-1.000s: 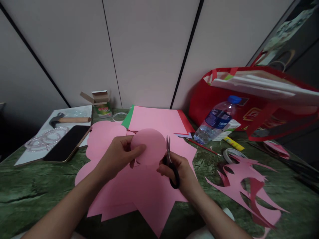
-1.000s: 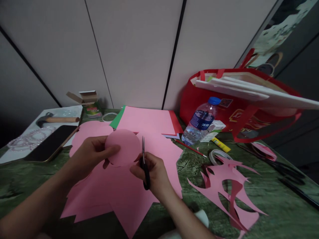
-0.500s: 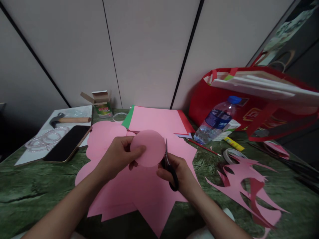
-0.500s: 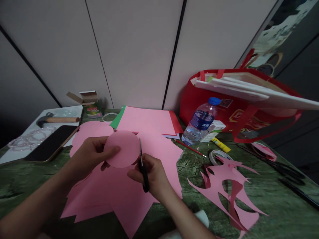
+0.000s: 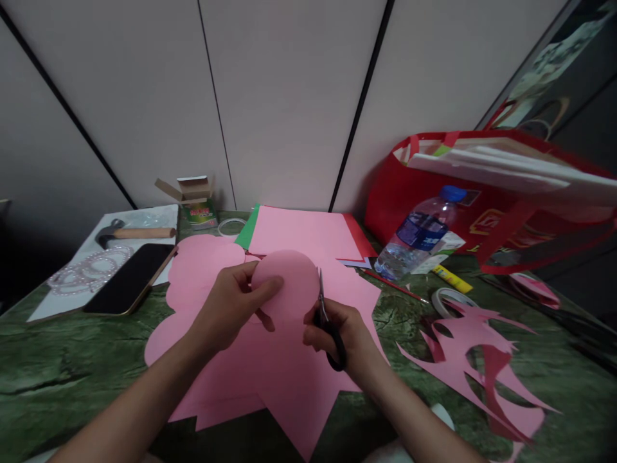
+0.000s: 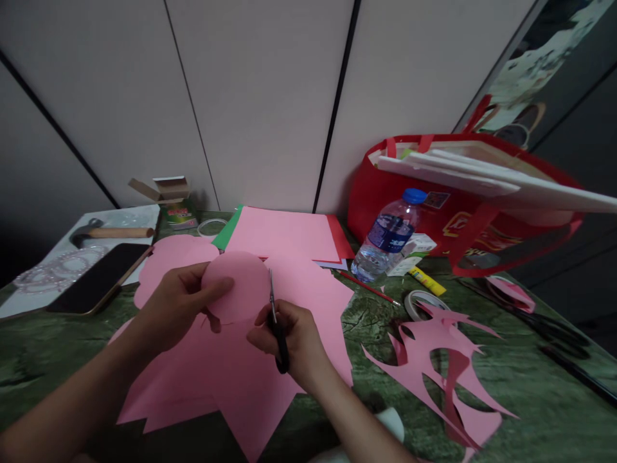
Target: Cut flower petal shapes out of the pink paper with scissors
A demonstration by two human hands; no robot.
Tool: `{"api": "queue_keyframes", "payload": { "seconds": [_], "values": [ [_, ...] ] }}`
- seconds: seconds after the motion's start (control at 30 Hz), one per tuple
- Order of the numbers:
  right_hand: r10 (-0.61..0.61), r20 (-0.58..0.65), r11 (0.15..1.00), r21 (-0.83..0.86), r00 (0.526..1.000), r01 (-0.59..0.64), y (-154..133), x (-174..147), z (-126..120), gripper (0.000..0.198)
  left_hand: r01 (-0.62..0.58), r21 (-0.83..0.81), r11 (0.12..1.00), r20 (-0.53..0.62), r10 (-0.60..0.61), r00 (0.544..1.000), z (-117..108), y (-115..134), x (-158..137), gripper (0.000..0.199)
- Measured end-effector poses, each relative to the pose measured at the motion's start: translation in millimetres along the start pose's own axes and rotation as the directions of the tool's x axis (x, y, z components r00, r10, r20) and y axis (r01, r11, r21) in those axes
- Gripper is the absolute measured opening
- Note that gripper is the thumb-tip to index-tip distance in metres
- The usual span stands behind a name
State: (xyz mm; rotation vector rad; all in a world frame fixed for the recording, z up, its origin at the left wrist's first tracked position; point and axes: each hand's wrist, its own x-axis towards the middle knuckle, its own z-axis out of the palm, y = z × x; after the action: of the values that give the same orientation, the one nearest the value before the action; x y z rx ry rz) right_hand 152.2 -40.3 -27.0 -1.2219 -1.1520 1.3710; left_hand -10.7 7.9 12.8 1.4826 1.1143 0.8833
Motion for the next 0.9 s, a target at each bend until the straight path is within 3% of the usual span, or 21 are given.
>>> {"api": "queue_keyframes", "payload": {
  "seconds": [0.2,0.4,0.67,0.9],
  "values": [
    [-0.042,-0.045,0.999,0.033,0.998,0.044,3.1,1.3,-2.1,0.014,0.007,-0.042,0.999,0.013,-0.006,1.000,-0.9,-0.6,1.0,0.019],
    [-0.113,0.107,0.994,0.004,0.988,0.113,6.6,0.0,-5.1,0.020,-0.021,0.028,0.999,0.006,0.021,1.000,-3.8,3.9,-0.7,0.016],
    [-0.100,0.104,0.995,0.009,0.990,0.100,11.4,1.4,-5.4,0.019,-0.060,0.049,0.997,-0.064,0.063,0.996,-5.0,4.8,-1.4,0.016],
    [-0.108,0.112,0.994,-0.009,0.988,0.110,9.6,1.3,-5.7,0.019,-0.036,0.086,0.996,-0.047,0.040,0.998,-6.1,0.4,-2.5,0.017]
  ]
}}
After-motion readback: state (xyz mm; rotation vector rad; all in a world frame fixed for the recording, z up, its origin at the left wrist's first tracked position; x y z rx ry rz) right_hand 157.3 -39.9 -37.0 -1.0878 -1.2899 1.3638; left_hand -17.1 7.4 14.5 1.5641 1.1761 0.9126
